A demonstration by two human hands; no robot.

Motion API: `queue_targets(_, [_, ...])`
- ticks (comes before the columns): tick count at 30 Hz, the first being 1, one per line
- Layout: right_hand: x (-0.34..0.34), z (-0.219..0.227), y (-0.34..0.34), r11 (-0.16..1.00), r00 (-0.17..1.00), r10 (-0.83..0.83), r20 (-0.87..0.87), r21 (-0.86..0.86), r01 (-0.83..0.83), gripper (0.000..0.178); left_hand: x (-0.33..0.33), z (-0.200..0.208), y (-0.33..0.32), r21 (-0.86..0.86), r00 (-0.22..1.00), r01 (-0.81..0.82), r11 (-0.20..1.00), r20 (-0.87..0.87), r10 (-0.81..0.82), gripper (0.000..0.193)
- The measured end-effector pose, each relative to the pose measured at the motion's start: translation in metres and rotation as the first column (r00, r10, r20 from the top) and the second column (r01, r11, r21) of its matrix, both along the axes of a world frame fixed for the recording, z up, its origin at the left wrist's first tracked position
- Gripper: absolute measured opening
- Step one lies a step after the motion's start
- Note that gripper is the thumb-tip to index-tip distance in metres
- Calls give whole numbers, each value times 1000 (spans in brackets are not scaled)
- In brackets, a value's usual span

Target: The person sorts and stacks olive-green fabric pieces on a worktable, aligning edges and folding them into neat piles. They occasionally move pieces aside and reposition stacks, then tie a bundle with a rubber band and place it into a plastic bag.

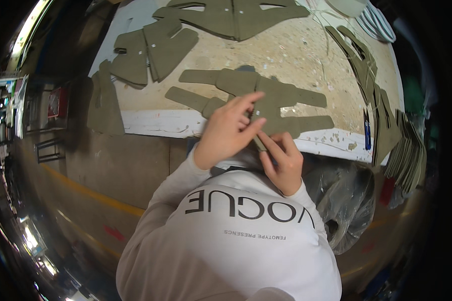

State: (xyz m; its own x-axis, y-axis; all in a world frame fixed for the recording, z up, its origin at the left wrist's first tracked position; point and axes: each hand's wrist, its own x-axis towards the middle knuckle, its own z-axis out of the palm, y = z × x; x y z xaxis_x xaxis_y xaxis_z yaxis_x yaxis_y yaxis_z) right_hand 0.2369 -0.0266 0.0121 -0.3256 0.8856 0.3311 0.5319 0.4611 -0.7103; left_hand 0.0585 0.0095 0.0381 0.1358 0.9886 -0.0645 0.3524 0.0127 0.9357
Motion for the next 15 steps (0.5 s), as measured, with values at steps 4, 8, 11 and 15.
queue_targets(4, [9, 10, 2, 987, 979, 28, -200, -151, -59, 36, -2, 4, 8, 146, 990, 122, 982, -92, -110, 46])
queue_targets(8, [17, 18, 11, 929, 911, -179, -371, -368, 33, 25, -68, 20, 9, 249, 992, 120, 961, -68, -106, 45])
queue_targets(11, [14, 20, 24, 837, 803, -279, -526, -543, -65, 36, -130, 29, 3, 118, 995, -5, 993, -99, 16, 50])
queue_targets(15, [-7, 17, 45, 768, 680, -318, -661, -600, -223, 54, -162, 10, -5, 19, 986, -162, 987, -24, 163, 50])
